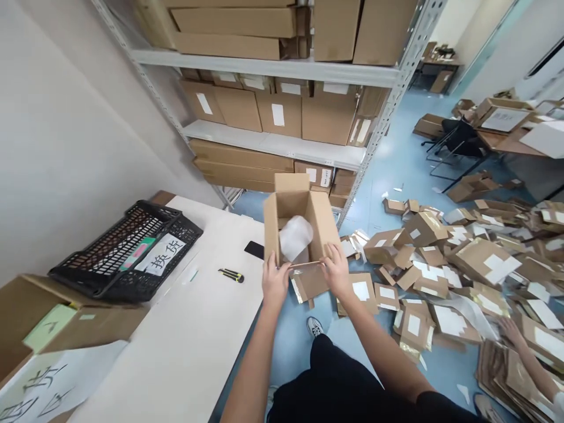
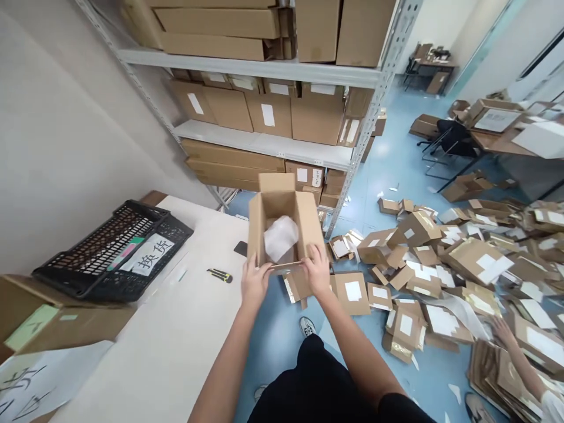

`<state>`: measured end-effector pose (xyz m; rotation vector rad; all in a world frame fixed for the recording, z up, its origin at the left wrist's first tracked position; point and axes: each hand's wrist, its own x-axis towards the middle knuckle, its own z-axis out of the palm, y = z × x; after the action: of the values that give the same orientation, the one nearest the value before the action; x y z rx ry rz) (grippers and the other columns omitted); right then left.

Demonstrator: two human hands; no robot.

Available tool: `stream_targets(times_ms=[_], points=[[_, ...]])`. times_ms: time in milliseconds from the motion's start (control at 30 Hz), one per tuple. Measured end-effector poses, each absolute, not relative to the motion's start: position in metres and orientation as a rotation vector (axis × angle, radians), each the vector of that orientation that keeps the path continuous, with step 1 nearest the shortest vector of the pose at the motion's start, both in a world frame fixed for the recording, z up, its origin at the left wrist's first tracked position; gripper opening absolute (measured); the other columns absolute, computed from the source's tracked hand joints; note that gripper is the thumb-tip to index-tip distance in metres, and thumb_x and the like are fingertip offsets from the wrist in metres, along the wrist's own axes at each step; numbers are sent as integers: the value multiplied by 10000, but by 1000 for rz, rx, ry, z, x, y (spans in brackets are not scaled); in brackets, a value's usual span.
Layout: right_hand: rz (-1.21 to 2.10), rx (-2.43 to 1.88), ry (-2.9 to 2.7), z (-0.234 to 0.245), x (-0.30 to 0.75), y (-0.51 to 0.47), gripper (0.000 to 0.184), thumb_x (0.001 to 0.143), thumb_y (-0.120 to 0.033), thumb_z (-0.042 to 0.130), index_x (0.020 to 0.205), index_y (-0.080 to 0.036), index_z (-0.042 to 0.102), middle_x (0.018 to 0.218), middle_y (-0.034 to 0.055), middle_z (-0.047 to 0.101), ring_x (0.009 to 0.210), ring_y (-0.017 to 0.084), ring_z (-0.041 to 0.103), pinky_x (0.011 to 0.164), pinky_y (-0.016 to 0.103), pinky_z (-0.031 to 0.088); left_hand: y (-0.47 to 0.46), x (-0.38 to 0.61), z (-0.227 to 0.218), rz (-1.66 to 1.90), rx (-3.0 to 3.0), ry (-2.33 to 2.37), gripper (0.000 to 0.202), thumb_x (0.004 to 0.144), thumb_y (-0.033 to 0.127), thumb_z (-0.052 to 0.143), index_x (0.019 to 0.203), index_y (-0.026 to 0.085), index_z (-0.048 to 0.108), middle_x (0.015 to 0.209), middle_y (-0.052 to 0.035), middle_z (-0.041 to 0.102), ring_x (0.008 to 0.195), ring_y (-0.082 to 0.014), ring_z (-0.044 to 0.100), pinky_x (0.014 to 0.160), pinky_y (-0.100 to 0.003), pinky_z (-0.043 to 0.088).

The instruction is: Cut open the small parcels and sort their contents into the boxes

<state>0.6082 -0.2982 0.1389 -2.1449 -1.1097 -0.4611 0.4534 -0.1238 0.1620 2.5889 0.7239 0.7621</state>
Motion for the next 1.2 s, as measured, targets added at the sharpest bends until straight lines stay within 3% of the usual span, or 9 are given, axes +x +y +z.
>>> stream_targets(times_ms=[133, 233, 467, 700, 933, 1200], points=[[-504, -2363, -922, 116, 672, -356, 189, 915, -195, 595, 1036, -219, 738, 1526, 120, 513, 1461, 370, 380, 1124, 586, 412, -160, 545, 154, 558, 2662, 558, 228, 967, 259, 587, 1069, 282, 789, 1541, -74, 524, 1399, -313, 494, 1144, -504, 481], [-431, -2535, -756, 99, 703, -383, 330, 895, -211, 559, 1192, -212, 703, 1512, 146, 517, 1484, 420, 325, 1094, 637, 415, -173, 582, 152, 454, 2670, 462, 279, 982, 234, 533, 1121, 267, 773, 1541, -70, 534, 1409, -301, 488, 1135, -498, 488], [-417, -2373, -880, 110, 721, -346, 433, 907, -237, 532, 1327, -175, 620, 1525, 168, 479, 1485, 374, 326, 1149, 591, 406, -136, 566, 161, 583, 2613, 632, 387, 975, 266, 538, 1341, 228, 658, 1578, -104, 475, 1446, -318, 437, 1190, -507, 433], [-236, -2054, -1225, 139, 658, -222, 454, 922, -214, 526, 1370, -190, 596, 1567, 154, 435, 1490, 350, 329, 1177, 599, 386, -91, 461, 183, 777, 2565, 942, 440, 972, 267, 540, 1406, 229, 597, 1587, -123, 442, 1455, -330, 412, 1195, -542, 421], [-45, -1754, -1630, 170, 510, -114, 545, 921, -211, 567, 1466, -224, 546, 1638, 115, 359, 1536, 348, 266, 1205, 584, 368, -61, 287, 205, 912, 2436, 1325, 495, 963, 305, 581, 1451, 232, 546, 1601, -143, 410, 1466, -348, 391, 1189, -557, 411], [92, -1689, -1882, 160, 377, -55, 593, 935, -245, 570, 1522, -258, 483, 1662, 103, 330, 1561, 348, 222, 1178, 576, 388, -40, 148, 175, 943, 2221, 1607, 490, 965, 329, 576, 1446, 234, 553, 1617, -141, 395, 1476, -357, 380, 1194, -573, 398]])
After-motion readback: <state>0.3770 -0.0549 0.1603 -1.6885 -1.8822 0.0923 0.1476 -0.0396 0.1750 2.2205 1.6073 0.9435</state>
